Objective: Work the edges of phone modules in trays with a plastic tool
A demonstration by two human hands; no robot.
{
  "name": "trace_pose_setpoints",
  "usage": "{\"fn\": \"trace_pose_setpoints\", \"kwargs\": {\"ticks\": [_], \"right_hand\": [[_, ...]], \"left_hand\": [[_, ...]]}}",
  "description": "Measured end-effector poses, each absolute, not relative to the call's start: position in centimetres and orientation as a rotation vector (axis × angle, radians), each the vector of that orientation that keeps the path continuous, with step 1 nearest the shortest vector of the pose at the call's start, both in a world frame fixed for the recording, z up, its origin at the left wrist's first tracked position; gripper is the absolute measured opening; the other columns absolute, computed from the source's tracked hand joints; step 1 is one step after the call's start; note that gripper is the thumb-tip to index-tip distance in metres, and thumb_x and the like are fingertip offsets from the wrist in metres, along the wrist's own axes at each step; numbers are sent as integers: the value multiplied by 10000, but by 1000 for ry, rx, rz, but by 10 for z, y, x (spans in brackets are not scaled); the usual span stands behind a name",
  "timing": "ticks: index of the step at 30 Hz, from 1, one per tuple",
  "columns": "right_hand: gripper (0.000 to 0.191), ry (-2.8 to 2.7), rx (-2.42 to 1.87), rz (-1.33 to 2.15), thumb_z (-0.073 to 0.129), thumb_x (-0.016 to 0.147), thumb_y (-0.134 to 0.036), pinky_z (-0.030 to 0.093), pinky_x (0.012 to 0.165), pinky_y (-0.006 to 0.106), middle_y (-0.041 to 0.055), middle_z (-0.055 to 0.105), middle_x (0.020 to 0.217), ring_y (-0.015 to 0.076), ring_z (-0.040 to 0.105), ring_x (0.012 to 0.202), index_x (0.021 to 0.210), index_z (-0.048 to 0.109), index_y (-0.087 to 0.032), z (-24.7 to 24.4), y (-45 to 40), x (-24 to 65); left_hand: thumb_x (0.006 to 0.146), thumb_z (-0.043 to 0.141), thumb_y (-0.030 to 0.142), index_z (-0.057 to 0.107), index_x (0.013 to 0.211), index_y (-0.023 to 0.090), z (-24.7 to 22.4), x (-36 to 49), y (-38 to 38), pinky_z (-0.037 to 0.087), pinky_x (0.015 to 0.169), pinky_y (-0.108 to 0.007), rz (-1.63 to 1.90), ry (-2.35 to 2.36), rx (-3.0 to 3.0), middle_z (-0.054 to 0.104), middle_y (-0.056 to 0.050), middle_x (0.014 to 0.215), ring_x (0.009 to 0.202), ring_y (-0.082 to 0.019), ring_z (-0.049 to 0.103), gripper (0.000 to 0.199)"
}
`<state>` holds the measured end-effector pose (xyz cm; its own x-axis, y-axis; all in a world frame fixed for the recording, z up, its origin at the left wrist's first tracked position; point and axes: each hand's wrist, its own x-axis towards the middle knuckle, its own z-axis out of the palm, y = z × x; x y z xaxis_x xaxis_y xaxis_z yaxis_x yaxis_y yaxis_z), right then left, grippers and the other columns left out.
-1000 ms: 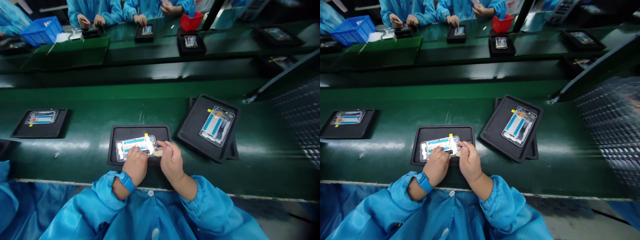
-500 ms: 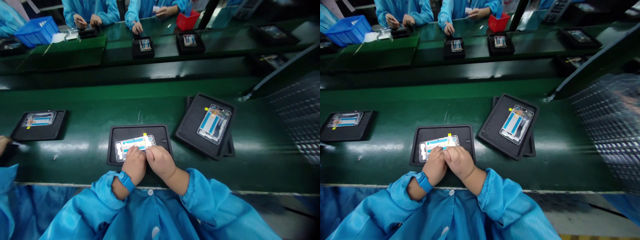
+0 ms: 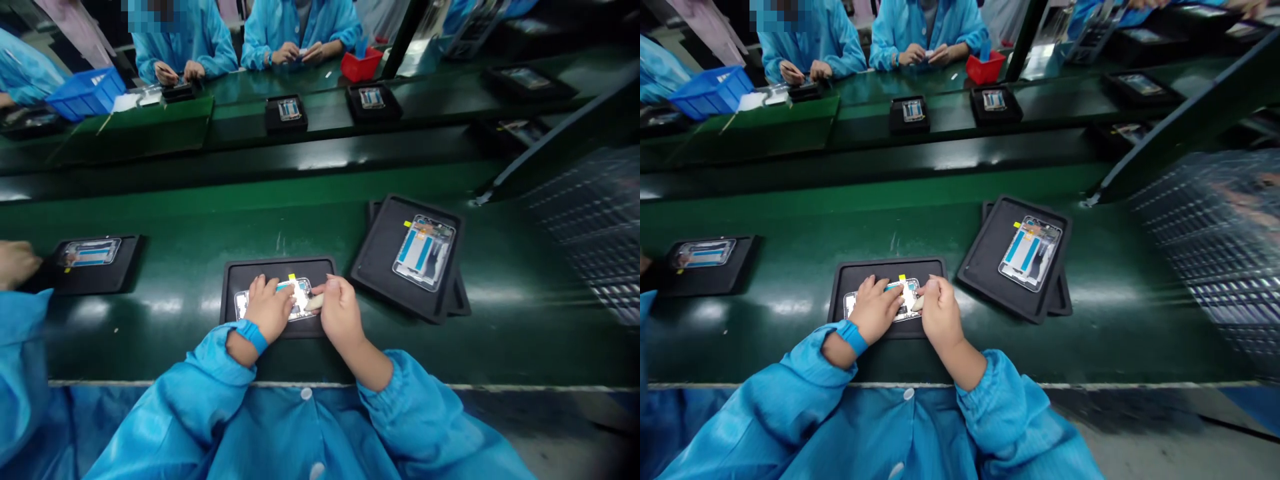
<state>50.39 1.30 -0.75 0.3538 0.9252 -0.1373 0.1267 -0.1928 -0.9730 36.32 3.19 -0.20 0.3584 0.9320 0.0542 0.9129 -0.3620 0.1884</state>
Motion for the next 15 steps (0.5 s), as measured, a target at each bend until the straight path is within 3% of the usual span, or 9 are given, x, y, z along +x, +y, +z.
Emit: {"fn": "trace_pose_setpoints", "kwargs": {"ticks": [5, 15], "right_hand": [[384, -999, -1596, 1002, 335, 839, -488, 477, 493, 273, 32, 620, 739, 124, 544, 486, 1010, 461, -169, -11, 13, 504], [399, -988, -1641, 1011, 339, 833, -502, 470, 535, 290, 36, 628, 742, 142, 559, 520, 1011, 474, -172, -11, 13, 504]], "left_hand": [[798, 483, 307, 660, 881, 278, -9, 355, 37, 335, 922, -485, 245, 1660, 2401, 568, -46, 1053, 1064, -269, 436, 198], [811, 441, 334, 572, 1079, 257, -3, 355, 36, 342, 889, -509, 178, 1626, 2423, 548, -93, 1100, 1076, -307, 422, 308]]}}
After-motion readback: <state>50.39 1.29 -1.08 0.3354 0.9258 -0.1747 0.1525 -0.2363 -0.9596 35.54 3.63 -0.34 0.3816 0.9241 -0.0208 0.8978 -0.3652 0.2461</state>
